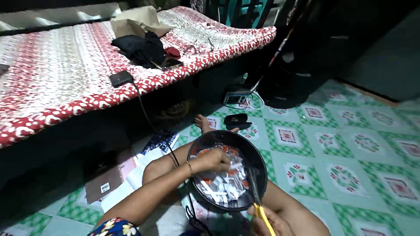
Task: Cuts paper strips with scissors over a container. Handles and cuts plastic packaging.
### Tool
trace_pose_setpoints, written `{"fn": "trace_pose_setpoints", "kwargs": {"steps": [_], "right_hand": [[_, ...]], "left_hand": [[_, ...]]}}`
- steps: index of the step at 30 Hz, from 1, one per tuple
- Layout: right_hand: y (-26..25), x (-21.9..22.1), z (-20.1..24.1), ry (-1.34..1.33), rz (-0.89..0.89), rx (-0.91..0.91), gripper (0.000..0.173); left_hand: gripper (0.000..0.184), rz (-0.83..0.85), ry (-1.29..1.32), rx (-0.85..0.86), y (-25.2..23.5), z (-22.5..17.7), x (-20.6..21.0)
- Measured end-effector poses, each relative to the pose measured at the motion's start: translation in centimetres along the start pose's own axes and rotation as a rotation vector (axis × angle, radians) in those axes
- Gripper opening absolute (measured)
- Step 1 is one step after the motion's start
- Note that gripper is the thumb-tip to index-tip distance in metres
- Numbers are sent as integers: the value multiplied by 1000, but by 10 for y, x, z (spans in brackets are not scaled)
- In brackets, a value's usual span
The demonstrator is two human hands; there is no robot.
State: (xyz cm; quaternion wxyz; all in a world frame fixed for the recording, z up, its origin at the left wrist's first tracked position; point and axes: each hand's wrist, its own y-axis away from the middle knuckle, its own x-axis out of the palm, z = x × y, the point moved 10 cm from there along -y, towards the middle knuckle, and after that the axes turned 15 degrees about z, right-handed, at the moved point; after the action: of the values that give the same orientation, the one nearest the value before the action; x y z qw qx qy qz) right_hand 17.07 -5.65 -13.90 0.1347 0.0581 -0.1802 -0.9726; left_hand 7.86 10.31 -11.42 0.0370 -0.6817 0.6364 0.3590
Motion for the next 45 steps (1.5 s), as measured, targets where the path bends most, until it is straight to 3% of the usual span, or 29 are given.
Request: {"fn": "trace_pose_setpoints", "kwargs": {"steps": [7, 14, 20, 25, 31, 36, 45], "right_hand": [[-11, 10, 11, 200, 70, 95, 27], [-22, 12, 17, 281, 98, 81, 36], [-24, 14, 24, 191, 73, 55, 28], [-25, 11, 21, 71, 49, 64, 11], [-27, 7, 13, -59, 28, 13, 3], [-28, 0, 3, -104, 1, 53, 5], [-26, -7, 0, -107, -49, 78, 9]], "left_hand": [[18, -122, 353, 36, 21, 14, -21], [19, -32, 445, 80, 23, 13, -11], [20, 70, 421, 87, 16, 1, 1], [20, 123, 441, 12, 12, 3, 7], [16, 118, 470, 0, 7, 4, 12], [6, 134, 639, -40, 12, 18, 25], [21, 34, 698, -160, 28, 38, 24]]}}
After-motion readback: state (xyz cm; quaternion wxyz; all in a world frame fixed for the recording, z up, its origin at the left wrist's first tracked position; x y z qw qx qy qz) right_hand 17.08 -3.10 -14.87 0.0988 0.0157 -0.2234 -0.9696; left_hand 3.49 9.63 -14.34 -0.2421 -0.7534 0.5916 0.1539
